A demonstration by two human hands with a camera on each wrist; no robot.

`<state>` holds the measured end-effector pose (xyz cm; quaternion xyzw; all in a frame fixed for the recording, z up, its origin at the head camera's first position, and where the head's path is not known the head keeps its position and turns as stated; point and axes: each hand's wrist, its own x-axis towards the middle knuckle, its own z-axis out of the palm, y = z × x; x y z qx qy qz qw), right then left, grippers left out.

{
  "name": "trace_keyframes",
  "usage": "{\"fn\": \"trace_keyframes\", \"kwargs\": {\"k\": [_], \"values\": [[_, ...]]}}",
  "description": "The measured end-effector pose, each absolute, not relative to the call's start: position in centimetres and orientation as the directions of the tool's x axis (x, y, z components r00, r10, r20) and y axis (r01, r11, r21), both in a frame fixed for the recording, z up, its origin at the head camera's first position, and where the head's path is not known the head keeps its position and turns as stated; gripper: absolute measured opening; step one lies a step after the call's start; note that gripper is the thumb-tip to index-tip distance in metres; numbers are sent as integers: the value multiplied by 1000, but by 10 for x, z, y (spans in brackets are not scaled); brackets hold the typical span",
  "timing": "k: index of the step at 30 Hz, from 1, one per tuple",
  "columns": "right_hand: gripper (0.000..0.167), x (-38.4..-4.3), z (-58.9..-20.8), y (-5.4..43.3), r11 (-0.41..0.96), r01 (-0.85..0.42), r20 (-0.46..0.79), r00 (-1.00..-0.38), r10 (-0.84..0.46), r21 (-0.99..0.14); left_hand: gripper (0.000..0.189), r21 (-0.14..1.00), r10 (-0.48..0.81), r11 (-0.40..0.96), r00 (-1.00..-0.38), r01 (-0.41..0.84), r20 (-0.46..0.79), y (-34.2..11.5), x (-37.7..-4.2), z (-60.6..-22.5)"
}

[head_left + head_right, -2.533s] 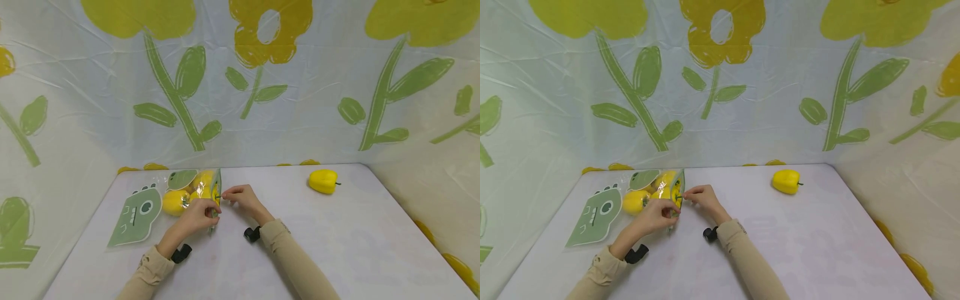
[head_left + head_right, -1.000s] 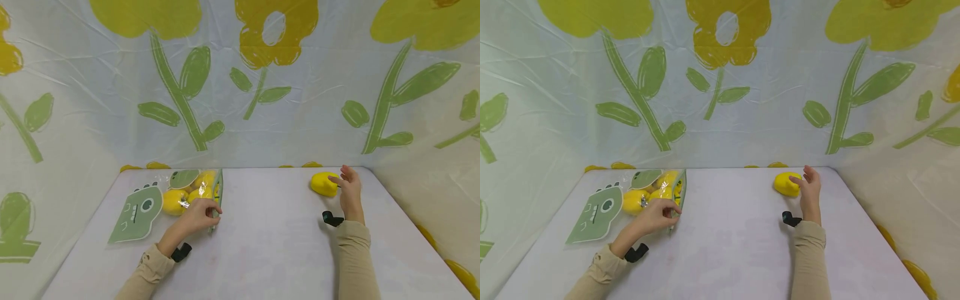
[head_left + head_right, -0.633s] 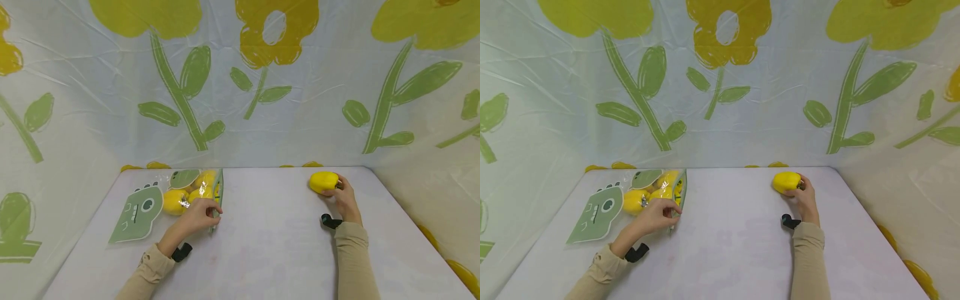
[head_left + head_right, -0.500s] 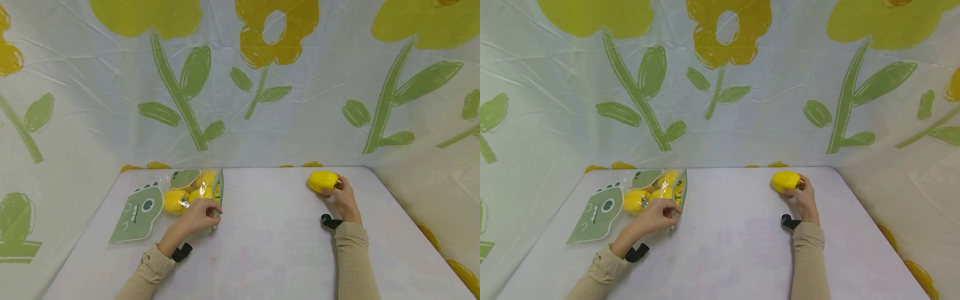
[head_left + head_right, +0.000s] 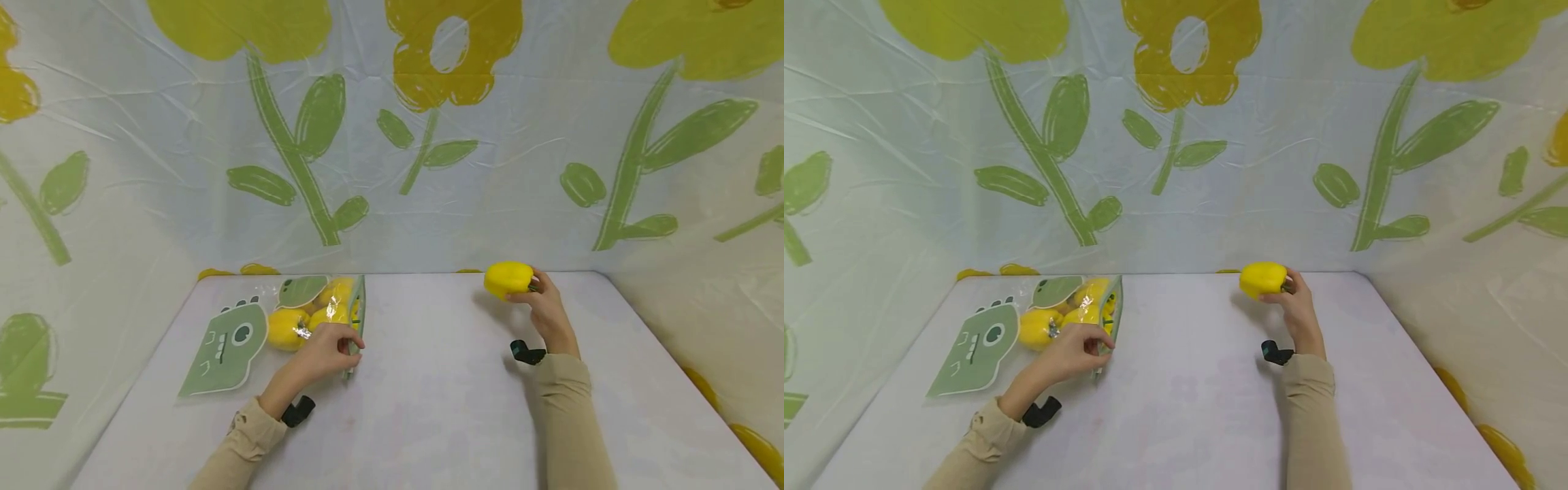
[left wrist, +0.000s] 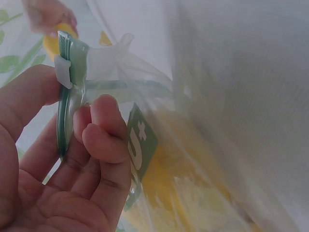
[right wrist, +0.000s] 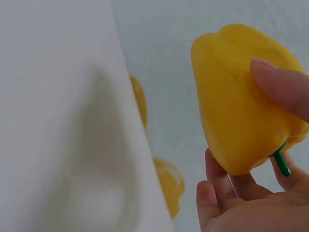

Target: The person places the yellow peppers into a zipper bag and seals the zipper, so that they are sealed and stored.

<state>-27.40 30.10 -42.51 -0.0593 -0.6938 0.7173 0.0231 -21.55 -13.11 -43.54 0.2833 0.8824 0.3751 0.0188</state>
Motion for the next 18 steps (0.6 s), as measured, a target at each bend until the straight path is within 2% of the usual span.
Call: {"fn": "trace_keyframes", "kwargs": {"k": [6,12,18], "values": [[82,-288,-404,259,-22,-21,21,-1000,-3,-1000,11,675,520,548,-833,494,187,-132,-215,-434],[77,-296,-397,210,11,-33,31,-987,-157,-999,11,672,524,552,-832,494,182,-132,-215,-435],[73,-295,-412,158,175,-54,-2,-951,-309,-983,11,670,520,556,-835,491,180,-131,-216,-435]]}}
